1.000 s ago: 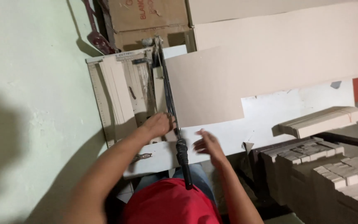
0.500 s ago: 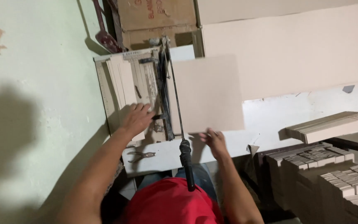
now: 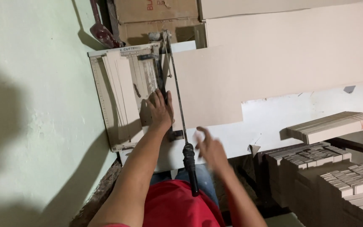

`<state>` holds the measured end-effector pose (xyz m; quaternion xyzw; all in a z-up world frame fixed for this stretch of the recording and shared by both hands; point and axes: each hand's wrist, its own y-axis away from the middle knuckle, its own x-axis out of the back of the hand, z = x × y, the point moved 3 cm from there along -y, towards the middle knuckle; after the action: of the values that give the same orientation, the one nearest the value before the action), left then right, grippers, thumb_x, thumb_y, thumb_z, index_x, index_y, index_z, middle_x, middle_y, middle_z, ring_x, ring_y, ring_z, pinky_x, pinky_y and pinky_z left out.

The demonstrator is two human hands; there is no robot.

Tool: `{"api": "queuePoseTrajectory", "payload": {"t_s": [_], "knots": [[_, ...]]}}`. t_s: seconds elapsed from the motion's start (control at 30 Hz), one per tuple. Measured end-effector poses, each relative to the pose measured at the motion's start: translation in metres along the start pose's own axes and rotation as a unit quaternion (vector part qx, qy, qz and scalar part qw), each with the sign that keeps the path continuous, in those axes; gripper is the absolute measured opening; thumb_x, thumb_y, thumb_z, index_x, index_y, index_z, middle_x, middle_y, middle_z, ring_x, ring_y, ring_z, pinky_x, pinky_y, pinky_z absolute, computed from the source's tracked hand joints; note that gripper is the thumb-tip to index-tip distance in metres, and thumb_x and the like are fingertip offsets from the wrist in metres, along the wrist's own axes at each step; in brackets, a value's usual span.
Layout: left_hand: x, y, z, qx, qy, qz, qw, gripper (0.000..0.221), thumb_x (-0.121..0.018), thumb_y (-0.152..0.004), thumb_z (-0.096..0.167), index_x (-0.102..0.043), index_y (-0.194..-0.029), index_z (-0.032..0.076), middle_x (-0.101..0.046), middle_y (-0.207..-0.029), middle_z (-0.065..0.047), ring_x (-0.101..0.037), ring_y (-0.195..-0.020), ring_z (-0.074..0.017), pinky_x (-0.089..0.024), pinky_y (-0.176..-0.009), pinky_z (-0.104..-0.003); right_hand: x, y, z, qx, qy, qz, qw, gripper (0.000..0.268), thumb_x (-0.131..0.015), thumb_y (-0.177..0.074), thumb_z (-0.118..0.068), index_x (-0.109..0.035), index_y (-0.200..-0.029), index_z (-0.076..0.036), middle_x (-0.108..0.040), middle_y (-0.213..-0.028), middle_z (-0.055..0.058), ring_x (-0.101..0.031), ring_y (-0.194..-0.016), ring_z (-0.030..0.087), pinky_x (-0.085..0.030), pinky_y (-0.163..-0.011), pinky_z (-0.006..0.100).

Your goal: Using a manual guillotine cutter to cut sheets of paper or thin cardboard into smaller pieces at a production facility.

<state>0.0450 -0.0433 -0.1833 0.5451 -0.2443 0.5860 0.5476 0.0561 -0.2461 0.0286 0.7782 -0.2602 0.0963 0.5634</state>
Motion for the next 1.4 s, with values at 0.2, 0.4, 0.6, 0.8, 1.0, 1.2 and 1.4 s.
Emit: {"api": "queuePoseTrajectory", "payload": {"t_s": [0.2, 0.4, 0.6, 0.8, 1.0, 1.2, 1.4], "knots": [[0.067, 0.012, 0.028, 0.072, -0.158, -0.216, 0.961, 0.136, -0.087, -0.071, 0.050, 0.007, -0.162, 0.013, 0.006, -0.163, -0.035, -0.001, -0.151, -0.0508, -0.014, -0.115, -0.072, -0.092, 0.037, 0.008, 0.030, 0.169, -0.043, 0.984, 0.106, -0.063, -0.095, -0.055, 0.008, -0.166, -0.019, -0.072, -0.077, 0.013, -0.067, -0.063, 0.038, -0.049, -0.055, 0.047], [0.067, 0.012, 0.026, 0.060, -0.068, -0.187, 0.978, 0.126, -0.089, -0.073, 0.032, -0.003, -0.163, 0.009, 0.000, -0.163, -0.036, -0.003, -0.153, -0.0494, -0.011, -0.113, -0.076, -0.142, -0.034, 0.070, 0.097, 0.128, 0.047, 0.986, 0.083, -0.046, -0.097, -0.011, 0.000, -0.165, -0.008, -0.067, -0.118, 0.032, -0.070, -0.098, 0.054, -0.057, -0.086, 0.063], [0.094, 0.020, 0.032, -0.011, -0.160, -0.187, 0.969, 0.102, -0.074, -0.086, 0.049, -0.015, -0.164, 0.021, 0.009, -0.171, -0.016, 0.005, -0.155, -0.0413, 0.003, -0.118, -0.071, -0.025, 0.081, -0.016, 0.045, -0.054, -0.017, 0.997, 0.109, -0.069, -0.084, -0.058, -0.007, -0.164, -0.018, -0.077, -0.097, 0.024, -0.076, -0.089, 0.045, -0.058, -0.075, 0.056], [0.043, 0.051, 0.003, -0.167, 0.025, -0.124, 0.978, 0.042, -0.057, -0.096, 0.045, -0.038, -0.127, 0.024, -0.034, -0.135, -0.004, -0.035, -0.126, -0.0269, -0.024, -0.105, -0.046, -0.020, 0.002, 0.046, -0.006, -0.332, -0.047, 0.942, 0.075, -0.037, -0.097, -0.068, -0.053, -0.150, -0.018, -0.077, -0.088, 0.021, -0.076, -0.087, 0.033, -0.060, -0.077, 0.045], [0.092, 0.080, -0.049, -0.364, -0.192, -0.058, 0.909, 0.020, -0.061, -0.089, 0.024, -0.070, -0.073, 0.030, -0.073, -0.078, 0.003, -0.071, -0.070, -0.0190, -0.053, -0.066, -0.038, -0.031, -0.093, 0.096, -0.097, -0.588, 0.085, 0.798, 0.092, -0.071, -0.097, -0.048, -0.012, -0.162, -0.017, -0.059, -0.124, 0.013, -0.068, -0.090, 0.032, -0.058, -0.091, 0.055], [0.203, 0.064, -0.039, -0.003, -0.192, -0.193, 0.962, 0.072, -0.061, -0.091, 0.060, -0.042, -0.152, 0.027, -0.035, -0.158, -0.009, -0.028, -0.149, -0.0333, -0.024, -0.120, -0.055, -0.043, -0.118, 0.147, -0.032, -0.697, 0.100, 0.710, 0.035, -0.068, -0.103, -0.033, -0.040, -0.101, -0.012, -0.051, -0.085, -0.003, -0.062, -0.062, 0.020, -0.057, -0.057, 0.031], [0.163, 0.051, -0.066, 0.363, 0.164, -0.050, 0.916, 0.104, -0.070, -0.099, 0.022, 0.011, -0.163, 0.020, -0.014, -0.162, -0.028, -0.031, -0.147, -0.0475, -0.040, -0.112, -0.061, -0.070, -0.112, 0.136, -0.064, -0.616, 0.050, 0.784, 0.039, -0.068, -0.101, -0.020, -0.042, -0.120, 0.003, -0.053, -0.107, 0.010, -0.072, -0.092, 0.032, -0.065, -0.081, 0.044]]}}
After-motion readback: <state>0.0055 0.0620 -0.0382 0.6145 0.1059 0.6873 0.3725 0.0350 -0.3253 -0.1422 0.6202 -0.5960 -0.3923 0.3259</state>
